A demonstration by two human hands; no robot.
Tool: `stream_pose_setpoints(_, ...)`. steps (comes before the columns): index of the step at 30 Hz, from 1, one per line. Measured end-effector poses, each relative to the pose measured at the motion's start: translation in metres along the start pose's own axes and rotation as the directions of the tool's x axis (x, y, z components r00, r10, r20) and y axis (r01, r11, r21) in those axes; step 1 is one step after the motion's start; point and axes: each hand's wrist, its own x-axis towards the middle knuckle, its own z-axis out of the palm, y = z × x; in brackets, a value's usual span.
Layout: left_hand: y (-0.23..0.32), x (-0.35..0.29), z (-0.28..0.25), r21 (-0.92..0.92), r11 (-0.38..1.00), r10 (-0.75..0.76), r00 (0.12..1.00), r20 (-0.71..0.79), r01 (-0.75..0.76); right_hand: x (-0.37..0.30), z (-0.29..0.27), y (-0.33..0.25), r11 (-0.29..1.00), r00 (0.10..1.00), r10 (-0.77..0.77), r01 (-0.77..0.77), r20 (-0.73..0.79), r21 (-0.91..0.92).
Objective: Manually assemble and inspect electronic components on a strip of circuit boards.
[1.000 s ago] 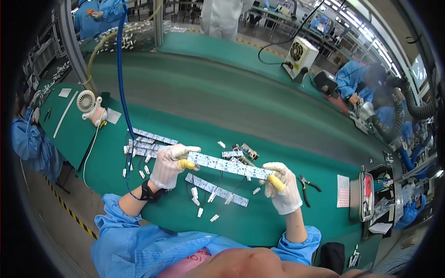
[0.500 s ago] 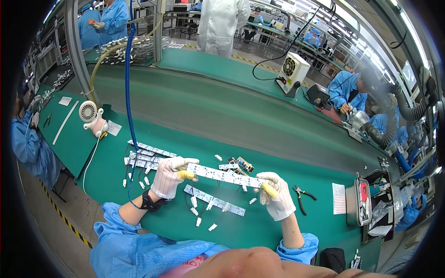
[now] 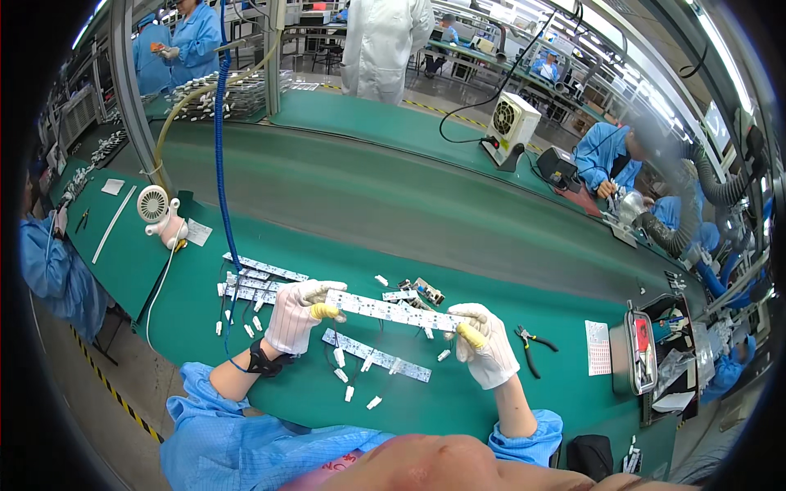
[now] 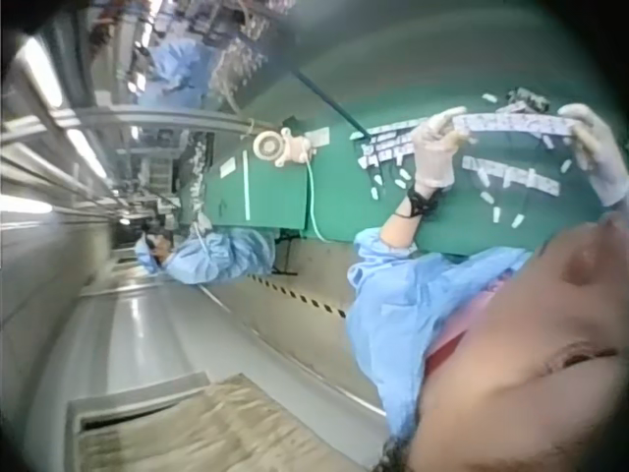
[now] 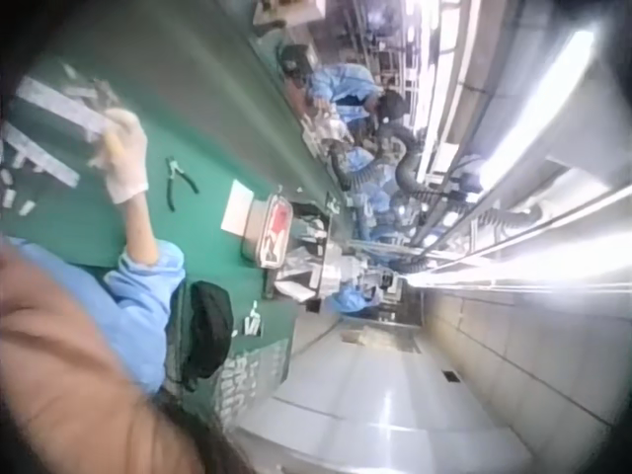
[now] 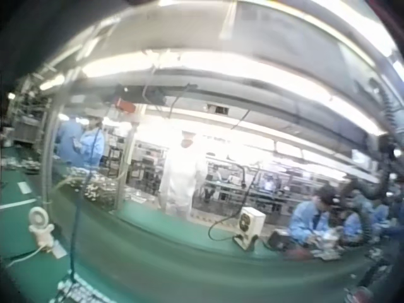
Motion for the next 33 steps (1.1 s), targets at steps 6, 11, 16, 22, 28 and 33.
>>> stream_pose_setpoints(6,0.005,-0.011,-0.007,-0.071,0.997,-0.039,0.999,-0.016,0.038,0.002,0.005,0.009,0.998,0.999,-0.022,0.024,0.045,-0.061)
stream_pose_setpoints(11,0.013,-0.006,0.003,0.063,0.998,0.013,0.999,0.044,-0.016,-0.009,-0.003,0.014,0.989,0.99,-0.142,0.14,-0.019,-0.054)
stream_pose_setpoints(16,0.012,-0.012,-0.003,-0.059,0.995,-0.076,0.997,-0.017,0.075,0.0,0.005,0.008,0.999,0.999,-0.032,0.033,0.039,-0.04)
stream_pose_setpoints(22,0.009,-0.001,0.0,0.046,0.998,-0.041,0.999,0.012,0.041,0.005,-0.004,0.008,1.0,1.0,-0.019,0.019,0.011,-0.001)
stream_pose_setpoints(28,0.011,-0.001,0.005,-0.006,0.998,-0.056,0.998,0.011,0.056,0.002,-0.003,0.007,1.0,1.0,-0.016,0.016,0.0,0.023)
stream_pose_setpoints(33,0.014,-0.003,0.005,0.08,0.996,-0.029,0.999,0.033,0.026,-0.001,-0.004,0.007,0.999,0.999,-0.041,0.041,0.023,-0.005)
